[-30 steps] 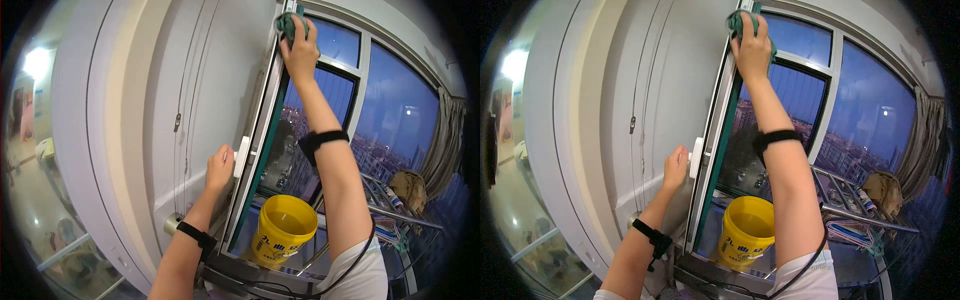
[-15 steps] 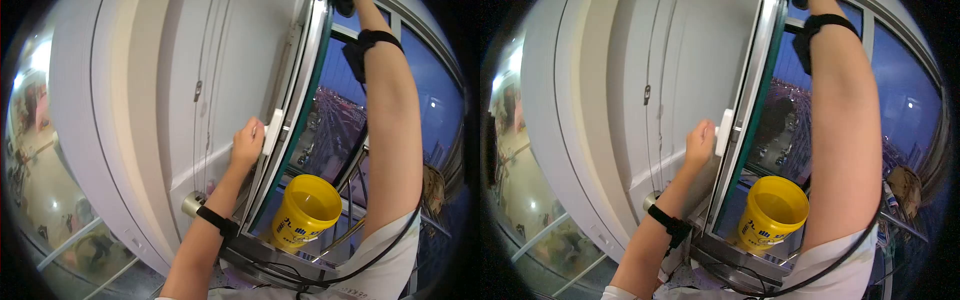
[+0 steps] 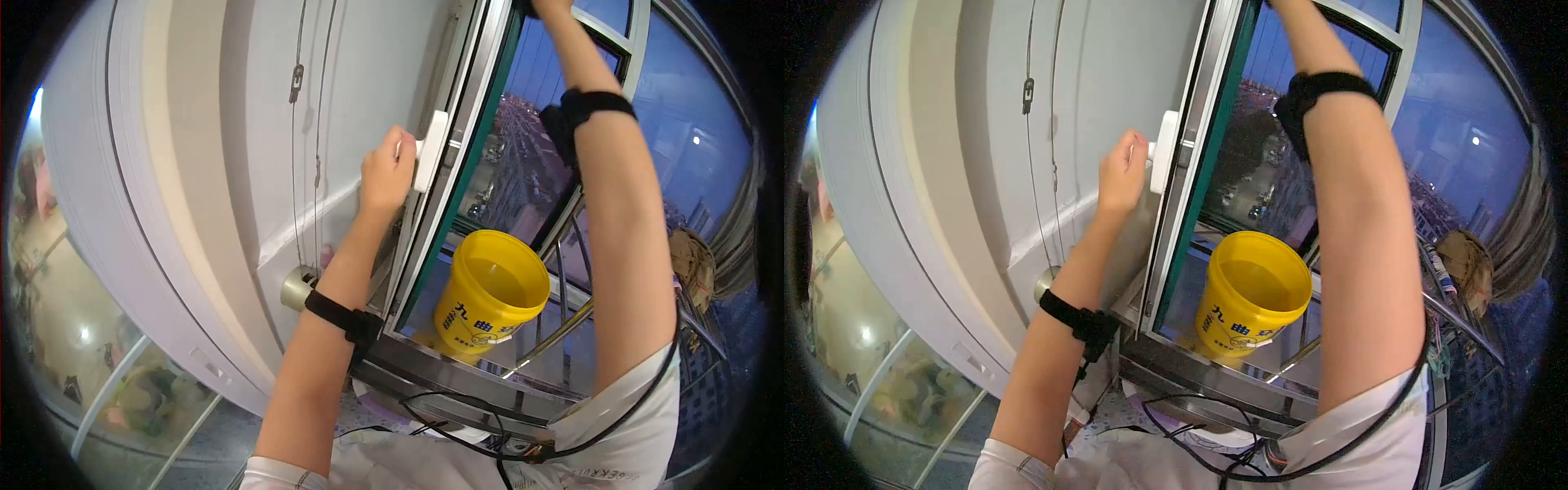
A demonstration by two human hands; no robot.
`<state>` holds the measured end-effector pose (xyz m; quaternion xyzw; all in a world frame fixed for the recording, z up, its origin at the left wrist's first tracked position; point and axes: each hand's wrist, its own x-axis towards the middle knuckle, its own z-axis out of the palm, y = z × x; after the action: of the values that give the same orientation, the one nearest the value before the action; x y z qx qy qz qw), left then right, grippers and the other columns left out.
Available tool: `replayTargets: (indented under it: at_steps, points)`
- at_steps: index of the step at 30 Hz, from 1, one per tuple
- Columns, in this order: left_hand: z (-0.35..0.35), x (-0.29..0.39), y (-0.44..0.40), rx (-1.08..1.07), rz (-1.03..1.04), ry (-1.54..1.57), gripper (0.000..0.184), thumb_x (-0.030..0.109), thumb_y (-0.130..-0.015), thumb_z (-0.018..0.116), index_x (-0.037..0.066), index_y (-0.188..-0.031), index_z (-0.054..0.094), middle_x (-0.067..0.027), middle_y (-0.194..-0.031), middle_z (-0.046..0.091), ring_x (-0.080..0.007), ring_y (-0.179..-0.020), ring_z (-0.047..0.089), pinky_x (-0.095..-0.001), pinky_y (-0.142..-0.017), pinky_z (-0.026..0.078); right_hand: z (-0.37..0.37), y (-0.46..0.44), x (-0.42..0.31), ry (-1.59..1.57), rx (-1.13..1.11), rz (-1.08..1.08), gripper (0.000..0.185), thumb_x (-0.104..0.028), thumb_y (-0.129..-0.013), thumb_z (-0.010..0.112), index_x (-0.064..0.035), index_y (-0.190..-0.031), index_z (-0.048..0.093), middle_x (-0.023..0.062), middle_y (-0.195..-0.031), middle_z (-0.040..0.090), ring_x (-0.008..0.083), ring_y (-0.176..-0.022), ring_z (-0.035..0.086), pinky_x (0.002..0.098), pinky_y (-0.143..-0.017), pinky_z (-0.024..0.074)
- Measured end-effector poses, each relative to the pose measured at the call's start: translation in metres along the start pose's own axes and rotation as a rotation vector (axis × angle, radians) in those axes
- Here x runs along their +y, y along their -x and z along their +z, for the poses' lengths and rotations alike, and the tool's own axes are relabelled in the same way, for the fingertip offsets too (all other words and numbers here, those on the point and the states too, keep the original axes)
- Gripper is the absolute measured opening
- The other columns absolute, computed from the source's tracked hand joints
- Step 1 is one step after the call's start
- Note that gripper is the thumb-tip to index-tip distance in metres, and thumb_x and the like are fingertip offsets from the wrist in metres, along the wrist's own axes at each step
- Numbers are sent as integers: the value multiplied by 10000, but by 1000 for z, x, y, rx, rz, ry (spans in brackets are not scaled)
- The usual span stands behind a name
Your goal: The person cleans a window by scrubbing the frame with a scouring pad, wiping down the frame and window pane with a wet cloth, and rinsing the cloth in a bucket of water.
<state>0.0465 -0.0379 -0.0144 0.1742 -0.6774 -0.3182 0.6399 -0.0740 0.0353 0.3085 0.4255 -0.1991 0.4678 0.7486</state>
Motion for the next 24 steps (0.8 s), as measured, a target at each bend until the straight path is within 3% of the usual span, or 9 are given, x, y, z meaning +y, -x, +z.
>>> replayTargets:
  at_steps: [5,7,10,11,12,15,24]
  points:
    - [0,1,0,12,57,2,291,307,-953,446,39,-886,538,-106,-550,414,-141,-522,382,-354,-497,322,-46,38,-40,-77,-88,93,619,-115,-712,630,-92,-1295,426,216,-1239,441,415,-1151,451,460,-968,409]
    - [-1,3,0,23,33,6,275,302,-923,468,42,-904,555,-216,-607,523,-383,-571,524,-461,-572,400,-64,57,-53,-64,-130,121,633,-115,-713,634,-98,-1308,420,223,-1243,438,425,-1149,447,472,-976,396]
    - [1,4,-1,10,-48,66,275,295,-904,473,36,-884,565,-212,-629,530,-336,-581,518,-444,-588,405,-89,82,-72,-57,-170,126,656,-113,-708,640,-86,-1322,408,233,-1267,413,431,-1160,429,476,-988,377]
    - [2,1,-3,5,-45,64,275,295,-904,473,36,-884,565,-212,-629,530,-336,-581,518,-444,-588,405,-97,83,-81,6,-120,61,589,-122,-715,650,-31,-1260,446,258,-1167,496,412,-1084,502,462,-935,419]
    - [4,-2,-5,10,-40,57,278,292,-896,475,32,-877,570,-211,-637,529,-317,-585,509,-434,-593,407,-95,96,-78,-72,-123,56,604,-134,-714,679,-118,-1273,450,183,-1257,396,390,-1107,484,450,-916,440]
    - [5,-2,-6,-5,-45,43,286,292,-887,477,24,-873,576,-210,-647,530,-303,-587,491,-422,-599,410,-109,128,-83,-120,-188,153,637,-107,-679,688,-150,-1269,452,200,-1270,380,414,-1158,435,486,-958,390]
    - [18,2,-1,2,37,9,318,314,-887,475,18,-899,592,-198,-670,553,-292,-649,564,-410,-645,434,-202,200,-123,-92,-403,232,621,-97,-682,668,-212,-1261,476,178,-1302,393,394,-1178,429,488,-950,383]
